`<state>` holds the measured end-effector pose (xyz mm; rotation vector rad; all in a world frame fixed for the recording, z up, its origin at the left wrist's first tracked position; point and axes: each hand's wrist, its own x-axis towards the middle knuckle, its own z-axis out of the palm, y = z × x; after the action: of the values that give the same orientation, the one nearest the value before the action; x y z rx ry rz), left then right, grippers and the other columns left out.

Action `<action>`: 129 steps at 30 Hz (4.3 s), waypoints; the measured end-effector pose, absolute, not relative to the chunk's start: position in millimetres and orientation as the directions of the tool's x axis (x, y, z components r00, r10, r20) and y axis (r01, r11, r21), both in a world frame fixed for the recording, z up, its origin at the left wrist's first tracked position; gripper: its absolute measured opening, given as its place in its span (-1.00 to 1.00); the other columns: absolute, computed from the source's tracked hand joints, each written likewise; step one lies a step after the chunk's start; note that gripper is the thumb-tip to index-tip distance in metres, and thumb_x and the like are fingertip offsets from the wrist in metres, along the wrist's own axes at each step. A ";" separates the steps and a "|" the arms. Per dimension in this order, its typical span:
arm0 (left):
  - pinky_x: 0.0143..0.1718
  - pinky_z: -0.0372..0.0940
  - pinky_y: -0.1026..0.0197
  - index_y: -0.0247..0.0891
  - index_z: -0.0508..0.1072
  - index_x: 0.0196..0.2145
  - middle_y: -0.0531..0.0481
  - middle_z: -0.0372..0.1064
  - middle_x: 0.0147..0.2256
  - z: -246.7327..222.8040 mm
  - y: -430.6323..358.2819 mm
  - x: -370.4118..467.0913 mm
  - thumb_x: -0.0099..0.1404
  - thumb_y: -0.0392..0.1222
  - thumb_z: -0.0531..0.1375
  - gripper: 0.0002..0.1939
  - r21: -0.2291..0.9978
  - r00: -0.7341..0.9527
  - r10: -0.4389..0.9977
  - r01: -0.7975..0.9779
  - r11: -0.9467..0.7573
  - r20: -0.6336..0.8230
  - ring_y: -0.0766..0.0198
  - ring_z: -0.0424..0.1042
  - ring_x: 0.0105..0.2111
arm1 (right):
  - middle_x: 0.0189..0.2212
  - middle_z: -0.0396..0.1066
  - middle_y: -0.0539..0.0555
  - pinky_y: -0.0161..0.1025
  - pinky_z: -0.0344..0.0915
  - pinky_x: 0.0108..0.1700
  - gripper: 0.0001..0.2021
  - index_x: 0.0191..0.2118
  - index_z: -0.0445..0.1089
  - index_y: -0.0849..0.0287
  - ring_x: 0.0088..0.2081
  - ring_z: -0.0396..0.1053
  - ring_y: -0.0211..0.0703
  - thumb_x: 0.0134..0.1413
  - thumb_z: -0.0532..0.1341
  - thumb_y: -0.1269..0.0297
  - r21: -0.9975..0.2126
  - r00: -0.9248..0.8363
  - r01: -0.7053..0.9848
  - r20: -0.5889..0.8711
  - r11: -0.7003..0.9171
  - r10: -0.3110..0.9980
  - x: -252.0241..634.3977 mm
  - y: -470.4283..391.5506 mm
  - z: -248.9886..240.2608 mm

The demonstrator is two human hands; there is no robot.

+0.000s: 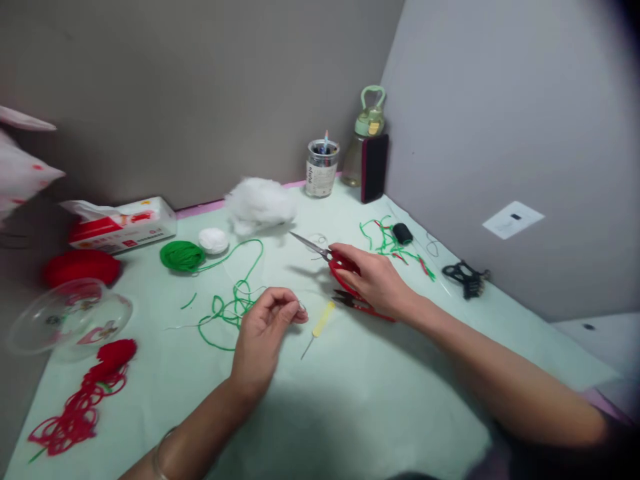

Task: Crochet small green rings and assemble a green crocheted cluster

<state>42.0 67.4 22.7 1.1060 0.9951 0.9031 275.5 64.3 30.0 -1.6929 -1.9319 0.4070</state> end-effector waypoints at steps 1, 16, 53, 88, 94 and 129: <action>-0.24 0.37 0.29 -0.23 0.45 -0.32 0.07 0.48 -0.44 25.2 66.6 42.1 0.31 -0.17 0.28 -0.89 0.970 0.299 0.937 -0.104 0.219 -0.180 0.30 0.51 -0.37 | -0.04 0.55 0.12 -0.20 0.35 -0.13 -0.64 0.16 0.33 0.06 -0.15 0.50 -0.06 0.27 0.15 0.29 -0.570 -0.085 0.805 0.161 0.162 0.983 273.6 66.8 35.1; -0.28 0.36 0.28 -0.21 0.45 -0.33 0.08 0.42 -0.48 71.5 82.4 13.7 0.33 -0.10 0.29 -0.84 0.904 0.142 0.990 -0.423 0.064 -0.004 0.32 0.46 -0.42 | -0.07 0.49 0.24 -0.19 0.20 -0.14 -0.76 0.00 0.41 0.23 -0.11 0.41 0.00 0.27 0.15 0.33 -0.262 -0.516 0.776 0.261 0.574 0.816 85.8 287.8 84.9; -0.20 0.48 0.25 -0.24 0.50 -0.27 0.06 0.47 -0.32 33.4 63.3 43.1 0.29 -0.09 0.35 -0.82 0.894 0.535 0.805 -0.186 0.407 -0.256 0.33 0.52 -0.33 | -0.42 0.38 0.00 -0.32 0.24 -0.36 -0.90 -0.33 0.47 0.19 -0.41 0.32 -0.30 0.23 0.24 0.43 -0.759 -0.167 0.508 0.376 0.406 0.911 227.2 39.8 51.7; -0.21 0.50 0.26 -0.20 0.53 -0.27 0.07 0.49 -0.29 25.7 82.6 30.6 0.29 -0.06 0.34 -0.83 0.947 0.364 0.916 -0.198 0.252 -0.167 0.31 0.55 -0.32 | -0.53 0.24 -0.03 -0.39 -0.10 -0.58 -0.49 -0.22 0.46 0.29 -0.57 -0.01 -0.41 0.37 0.04 -0.11 -0.850 -0.421 -0.287 -0.303 -0.442 0.855 231.9 37.4 41.6; -0.16 0.48 0.15 -0.20 0.53 -0.23 0.01 0.54 -0.28 21.6 80.7 29.8 0.33 -0.06 0.31 -0.83 0.984 0.365 0.927 -0.110 0.139 -0.090 0.27 0.54 -0.34 | -0.58 0.12 -0.11 -0.41 -0.20 -0.62 -0.54 -0.18 0.48 0.30 -0.60 -0.13 -0.44 0.34 0.12 -0.07 -0.798 -0.510 -0.327 -0.302 -0.507 0.805 232.3 35.7 42.1; -0.12 0.40 0.23 -0.12 0.58 -0.27 0.02 0.58 -0.29 32.1 72.7 29.1 0.36 -0.17 0.27 -0.93 0.998 0.351 0.936 0.045 -0.048 0.029 0.23 0.56 -0.26 | -0.45 0.38 -0.01 -0.33 0.16 -0.37 -0.65 -0.21 0.57 0.23 -0.42 0.20 -0.31 0.25 0.24 0.00 -0.989 -0.220 0.084 -0.136 -0.120 0.966 227.3 29.5 54.3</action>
<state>29.1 72.7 32.1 1.4246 0.9581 0.9418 227.3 29.5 54.3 -1.2419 -1.3661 1.4416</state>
